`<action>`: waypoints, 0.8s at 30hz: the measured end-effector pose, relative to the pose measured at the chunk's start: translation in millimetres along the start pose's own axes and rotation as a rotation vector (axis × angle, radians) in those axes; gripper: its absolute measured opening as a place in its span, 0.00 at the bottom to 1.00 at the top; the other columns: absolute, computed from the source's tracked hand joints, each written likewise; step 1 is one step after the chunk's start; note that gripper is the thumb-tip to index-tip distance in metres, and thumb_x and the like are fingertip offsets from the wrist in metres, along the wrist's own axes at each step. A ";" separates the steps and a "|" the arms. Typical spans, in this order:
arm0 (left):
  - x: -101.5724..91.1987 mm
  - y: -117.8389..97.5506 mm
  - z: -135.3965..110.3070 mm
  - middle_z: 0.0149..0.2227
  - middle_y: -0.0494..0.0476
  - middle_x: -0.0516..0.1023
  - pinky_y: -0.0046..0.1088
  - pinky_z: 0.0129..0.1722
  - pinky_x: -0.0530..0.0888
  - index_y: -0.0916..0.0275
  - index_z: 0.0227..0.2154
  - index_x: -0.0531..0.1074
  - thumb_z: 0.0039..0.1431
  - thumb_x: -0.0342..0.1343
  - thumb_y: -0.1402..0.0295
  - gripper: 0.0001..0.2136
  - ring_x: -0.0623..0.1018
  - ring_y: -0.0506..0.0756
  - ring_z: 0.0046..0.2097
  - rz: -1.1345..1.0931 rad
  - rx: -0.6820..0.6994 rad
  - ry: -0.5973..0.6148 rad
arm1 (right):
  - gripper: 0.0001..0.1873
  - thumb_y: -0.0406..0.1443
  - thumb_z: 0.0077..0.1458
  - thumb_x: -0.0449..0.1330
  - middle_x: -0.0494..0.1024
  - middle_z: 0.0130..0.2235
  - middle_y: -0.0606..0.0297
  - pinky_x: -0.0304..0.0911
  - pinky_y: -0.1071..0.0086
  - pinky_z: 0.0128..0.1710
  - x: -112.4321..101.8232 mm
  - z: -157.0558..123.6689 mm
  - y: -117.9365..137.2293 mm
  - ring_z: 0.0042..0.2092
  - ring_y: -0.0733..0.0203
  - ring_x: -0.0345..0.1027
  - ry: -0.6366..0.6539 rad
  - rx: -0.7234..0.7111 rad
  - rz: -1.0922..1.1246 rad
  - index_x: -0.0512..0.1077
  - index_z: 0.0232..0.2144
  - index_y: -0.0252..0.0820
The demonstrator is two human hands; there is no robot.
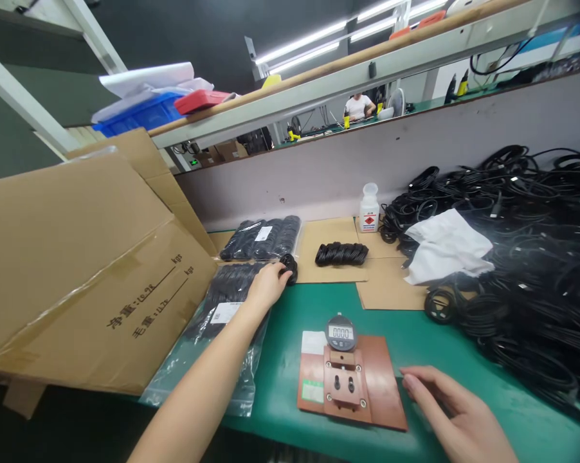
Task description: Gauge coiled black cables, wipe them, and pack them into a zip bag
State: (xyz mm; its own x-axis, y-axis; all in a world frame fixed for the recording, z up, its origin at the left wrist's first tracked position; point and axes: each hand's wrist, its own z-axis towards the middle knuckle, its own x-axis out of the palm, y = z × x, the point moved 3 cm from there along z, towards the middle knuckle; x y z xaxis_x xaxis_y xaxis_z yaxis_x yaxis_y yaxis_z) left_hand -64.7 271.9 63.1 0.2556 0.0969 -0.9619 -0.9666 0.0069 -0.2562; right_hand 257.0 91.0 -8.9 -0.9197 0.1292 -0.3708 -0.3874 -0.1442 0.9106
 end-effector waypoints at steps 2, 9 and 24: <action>-1.1 -2.1 -0.3 0.54 0.61 0.76 0.44 0.49 0.78 0.62 0.53 0.72 0.68 0.57 0.63 0.14 0.79 0.59 0.50 0.015 0.001 -0.005 | 0.19 0.51 0.58 0.62 0.86 0.37 0.58 0.75 0.77 0.36 0.7 0.4 -1.3 0.36 0.55 0.82 0.024 -0.010 -0.011 0.82 0.35 0.43; 3.0 -7.8 -0.6 0.53 0.61 0.76 0.44 0.48 0.79 0.62 0.53 0.72 0.68 0.58 0.63 0.14 0.79 0.59 0.49 0.059 -0.029 0.051 | 0.20 0.51 0.61 0.60 0.86 0.41 0.57 0.75 0.76 0.40 3.6 -1.9 -14.2 0.39 0.54 0.81 0.080 -0.012 -0.043 0.81 0.40 0.42; 11.1 -6.5 -6.0 0.53 0.61 0.76 0.44 0.47 0.79 0.62 0.54 0.71 0.67 0.58 0.64 0.15 0.79 0.60 0.49 0.079 -0.101 0.051 | 0.18 0.49 0.61 0.61 0.86 0.40 0.58 0.74 0.77 0.38 4.5 -1.2 -10.8 0.38 0.56 0.82 0.070 -0.039 0.002 0.82 0.40 0.43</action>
State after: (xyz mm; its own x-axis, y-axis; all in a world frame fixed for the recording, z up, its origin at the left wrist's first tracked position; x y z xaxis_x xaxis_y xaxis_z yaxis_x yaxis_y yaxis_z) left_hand -55.4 266.9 53.5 0.1817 0.0427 -0.9824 -0.9777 -0.0992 -0.1852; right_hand 257.0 92.0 -20.7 -0.9222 0.0604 -0.3821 -0.3865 -0.1824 0.9041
